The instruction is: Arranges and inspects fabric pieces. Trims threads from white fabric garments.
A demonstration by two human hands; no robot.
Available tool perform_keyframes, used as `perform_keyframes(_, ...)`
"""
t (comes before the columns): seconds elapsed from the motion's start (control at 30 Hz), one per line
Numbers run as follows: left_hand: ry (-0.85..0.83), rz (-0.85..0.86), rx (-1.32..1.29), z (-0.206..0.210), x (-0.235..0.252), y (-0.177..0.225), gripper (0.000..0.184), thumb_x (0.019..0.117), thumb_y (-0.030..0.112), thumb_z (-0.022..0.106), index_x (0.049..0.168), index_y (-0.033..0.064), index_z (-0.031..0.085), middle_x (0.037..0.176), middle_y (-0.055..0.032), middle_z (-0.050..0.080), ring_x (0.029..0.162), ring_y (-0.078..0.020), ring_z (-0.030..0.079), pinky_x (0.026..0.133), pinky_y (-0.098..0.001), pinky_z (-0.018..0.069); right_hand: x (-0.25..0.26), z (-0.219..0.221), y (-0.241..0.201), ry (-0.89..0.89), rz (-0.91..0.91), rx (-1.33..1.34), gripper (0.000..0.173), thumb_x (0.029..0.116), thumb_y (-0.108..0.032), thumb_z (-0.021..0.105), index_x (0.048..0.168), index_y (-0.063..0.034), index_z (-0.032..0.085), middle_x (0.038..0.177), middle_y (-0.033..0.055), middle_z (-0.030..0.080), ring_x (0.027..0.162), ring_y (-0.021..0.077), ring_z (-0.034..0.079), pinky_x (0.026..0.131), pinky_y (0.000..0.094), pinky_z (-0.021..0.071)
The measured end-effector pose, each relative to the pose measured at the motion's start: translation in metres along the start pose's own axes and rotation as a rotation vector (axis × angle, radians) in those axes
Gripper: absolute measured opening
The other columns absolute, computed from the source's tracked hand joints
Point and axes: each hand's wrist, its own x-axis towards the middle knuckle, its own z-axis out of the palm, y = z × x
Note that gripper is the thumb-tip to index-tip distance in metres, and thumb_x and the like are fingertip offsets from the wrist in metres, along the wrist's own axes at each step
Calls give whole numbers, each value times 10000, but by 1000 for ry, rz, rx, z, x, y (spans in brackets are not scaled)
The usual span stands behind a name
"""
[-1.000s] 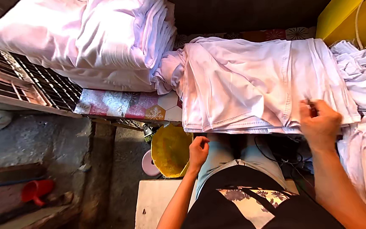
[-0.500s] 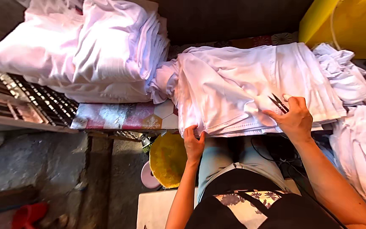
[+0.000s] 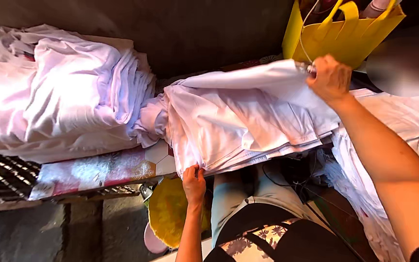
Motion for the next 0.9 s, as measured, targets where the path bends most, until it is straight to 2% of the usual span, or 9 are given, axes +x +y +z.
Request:
perform_keyframes(0.07, 8, 7, -3, 2, -1, -1, 152, 934, 32, 644, 1011, -83, 709, 924, -224, 688, 907, -355, 670, 851, -481, 533, 33, 13, 12, 79, 48, 31, 362, 1004, -110, 544, 1293, 106, 572, 1324, 369, 557, 1081, 588, 615, 834, 742, 467)
perform_keyframes(0.13, 5, 14, -1, 3, -1, -2, 162, 939, 32, 640, 1028, -87, 704, 929, -221, 687, 905, -345, 671, 853, -472, 535, 41, 56, 32, -96, 173, 198, 388, 1004, -120, 589, 1327, 94, 581, 1312, 387, 575, 1199, 598, 561, 946, 775, 417)
perform_keyframes(0.23, -13, 37, -5, -1, 1, -6, 178, 930, 50, 661, 1039, -83, 705, 921, -206, 683, 857, -301, 668, 810, -424, 547, 0, 83, 34, -70, 303, 402, 407, 1011, -162, 608, 1342, 75, 599, 1295, 360, 597, 1249, 533, 556, 1048, 698, 411)
perform_keyframes(0.3, -21, 42, -19, -1, 0, -5, 215, 907, 84, 687, 1036, -87, 704, 906, -203, 671, 825, -286, 650, 776, -405, 541, -51, 69, 26, 45, 298, 403, 414, 1007, -243, 655, 1242, 97, 643, 1205, 348, 619, 1139, 510, 601, 976, 663, 461)
perform_keyframes(0.4, -11, 52, 2, 1, -1, -7, 265, 876, 128, 702, 1023, -92, 699, 898, -210, 663, 839, -317, 641, 784, -437, 530, -132, 57, 3, -107, 230, 358, 558, 916, -399, 781, 1106, 114, 667, 1151, 329, 631, 1044, 505, 631, 873, 686, 493)
perform_keyframes(0.5, 4, 59, 41, 5, 1, -7, 281, 859, 137, 704, 1010, -101, 697, 906, -237, 671, 879, -376, 660, 814, -506, 534, -165, 83, -25, -188, 7, 365, 417, 879, -310, 813, 1041, 63, 722, 1161, 251, 686, 957, 427, 700, 784, 624, 548)
perform_keyframes(0.6, 45, 59, 67, 4, -1, -5, 245, 865, 106, 711, 1004, -95, 704, 890, -226, 694, 829, -339, 688, 777, -473, 560, -152, 88, -24, -126, -15, 370, 160, 957, -67, 663, 964, 89, 697, 997, 267, 693, 895, 449, 691, 763, 642, 529)
perform_keyframes(0.77, 199, 219, 129, -10, -4, 4, 169, 815, 22, 709, 932, -100, 703, 808, -209, 692, 689, -251, 687, 665, -330, 577, -91, 47, 22, 45, 84, 132, 255, 1025, -76, 529, 1126, 152, 580, 1093, 392, 616, 955, 605, 636, 734, 746, 479)
perform_keyframes(0.9, 66, 157, 158, -10, -6, 12, 222, 803, -29, 719, 1000, -126, 684, 901, -260, 682, 775, -359, 702, 713, -443, 590, -72, 74, 34, -230, 267, 72, 290, 966, -22, 622, 1166, 184, 577, 1203, 439, 579, 1087, 640, 587, 820, 796, 437)
